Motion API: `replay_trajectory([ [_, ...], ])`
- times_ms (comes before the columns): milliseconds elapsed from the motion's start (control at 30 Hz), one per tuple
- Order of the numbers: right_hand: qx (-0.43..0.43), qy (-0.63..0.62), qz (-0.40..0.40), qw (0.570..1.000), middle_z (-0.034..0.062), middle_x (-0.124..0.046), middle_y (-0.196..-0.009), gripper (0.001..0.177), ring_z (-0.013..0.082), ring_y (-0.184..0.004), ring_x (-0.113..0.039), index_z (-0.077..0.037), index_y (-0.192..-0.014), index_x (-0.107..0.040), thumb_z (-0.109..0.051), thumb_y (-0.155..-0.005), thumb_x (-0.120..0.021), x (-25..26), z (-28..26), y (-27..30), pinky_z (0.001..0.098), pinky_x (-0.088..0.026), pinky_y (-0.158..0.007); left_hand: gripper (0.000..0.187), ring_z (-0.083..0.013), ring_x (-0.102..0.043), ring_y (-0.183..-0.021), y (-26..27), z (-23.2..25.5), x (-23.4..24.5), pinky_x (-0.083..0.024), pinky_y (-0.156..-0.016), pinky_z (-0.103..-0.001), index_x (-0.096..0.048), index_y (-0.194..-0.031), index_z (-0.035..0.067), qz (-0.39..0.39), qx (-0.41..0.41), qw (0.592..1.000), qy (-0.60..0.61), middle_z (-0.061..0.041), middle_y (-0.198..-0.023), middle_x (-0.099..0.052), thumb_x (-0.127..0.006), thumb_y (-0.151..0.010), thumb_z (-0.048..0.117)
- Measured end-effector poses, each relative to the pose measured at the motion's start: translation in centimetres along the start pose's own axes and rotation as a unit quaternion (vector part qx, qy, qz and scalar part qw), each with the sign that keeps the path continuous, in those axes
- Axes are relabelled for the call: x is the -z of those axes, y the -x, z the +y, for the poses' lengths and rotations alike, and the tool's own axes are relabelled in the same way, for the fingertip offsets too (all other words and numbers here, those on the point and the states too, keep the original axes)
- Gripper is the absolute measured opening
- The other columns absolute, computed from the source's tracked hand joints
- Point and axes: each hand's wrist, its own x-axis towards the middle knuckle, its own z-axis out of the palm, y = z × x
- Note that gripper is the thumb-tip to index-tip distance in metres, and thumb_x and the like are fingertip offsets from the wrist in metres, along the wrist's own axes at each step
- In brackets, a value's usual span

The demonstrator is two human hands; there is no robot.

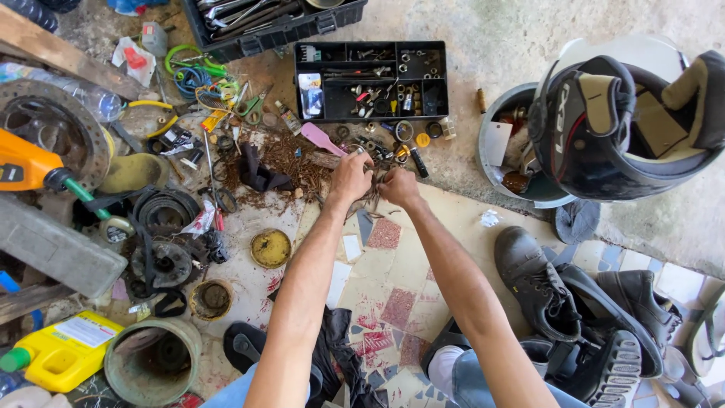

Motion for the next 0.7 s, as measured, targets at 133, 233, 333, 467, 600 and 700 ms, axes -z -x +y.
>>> replay_trajectory([
  [133, 0.025, 0.013, 0.057, 0.998, 0.0149, -0.076, -0.086, 0.027, 0.0316, -0.082, -0.074, -0.009, -0.088, -0.08, -0.032, -0.077, -0.087, 0.4, -3.3, -0.7, 0.0423, -0.059, -0.078, 0.018, -0.0262, -0.066, -0.1, 0.3, -0.7, 1.6, -0.055, -0.085, -0.041, -0.072, -0.105, 0.011, -0.023, 0.053, 0.998, 0.014, -0.009, -0.103, -0.071, -0.077, -0.087, 0.011],
  [233, -0.013, 0.014, 0.041, 0.999, 0.0135, -0.076, -0.087, 0.025, 0.0315, -0.084, -0.074, -0.011, -0.089, -0.081, -0.033, -0.077, -0.086, 0.8, -4.6, -1.0, 0.0429, -0.059, -0.079, 0.016, -0.0256, -0.066, -0.1, 0.6, -1.7, 2.3, -0.055, -0.084, -0.041, -0.072, -0.104, 0.011, -0.007, 0.061, 0.998, 0.016, -0.009, -0.105, -0.071, -0.077, -0.088, 0.011],
  [333, -0.007, 0.006, 0.02, 1.0, 0.0106, -0.078, -0.088, 0.021, 0.0282, -0.084, -0.075, -0.013, -0.089, -0.083, -0.03, -0.076, -0.084, 0.4, -4.2, -2.0, 0.04, -0.059, -0.081, 0.013, -0.0241, -0.067, -0.101, 0.6, -3.1, 2.4, -0.057, -0.083, -0.039, -0.073, -0.103, 0.012, -0.011, 0.082, 0.996, 0.03, -0.009, -0.108, -0.071, -0.074, -0.09, 0.011],
  [467, -0.033, -0.054, -0.011, 0.998, 0.0052, -0.079, -0.09, 0.023, 0.0175, -0.081, -0.074, -0.013, -0.097, -0.081, -0.028, -0.08, -0.083, 1.0, -4.6, -2.5, 0.0325, -0.059, -0.079, 0.014, -0.0228, -0.068, -0.1, 1.0, -4.5, 2.5, -0.059, -0.085, -0.038, -0.071, -0.104, 0.011, -0.003, 0.102, 0.993, 0.06, -0.01, -0.111, -0.071, -0.072, -0.09, 0.008],
  [600, -0.097, -0.17, -0.057, 0.979, 0.0049, -0.077, -0.092, 0.021, 0.0094, -0.073, -0.07, -0.006, -0.109, -0.078, -0.017, -0.092, -0.072, 1.9, -4.6, -2.7, 0.0289, -0.058, -0.066, 0.017, -0.0257, -0.066, -0.102, 1.5, -4.3, 3.6, -0.057, -0.085, -0.041, -0.07, -0.104, 0.01, 0.01, 0.11, 0.992, 0.065, -0.011, -0.11, -0.07, -0.072, -0.088, 0.008],
  [700, -0.105, -0.278, -0.087, 0.951, 0.0073, -0.076, -0.095, 0.022, 0.0088, -0.066, -0.065, 0.0, -0.116, -0.073, -0.012, -0.1, -0.062, 3.1, -4.9, -3.0, 0.0277, -0.056, -0.06, 0.013, -0.0263, -0.067, -0.104, 1.3, -4.1, 3.9, -0.054, -0.089, -0.042, -0.07, -0.102, 0.009, 0.026, 0.102, 0.993, 0.061, -0.012, -0.11, -0.071, -0.073, -0.089, 0.009],
])
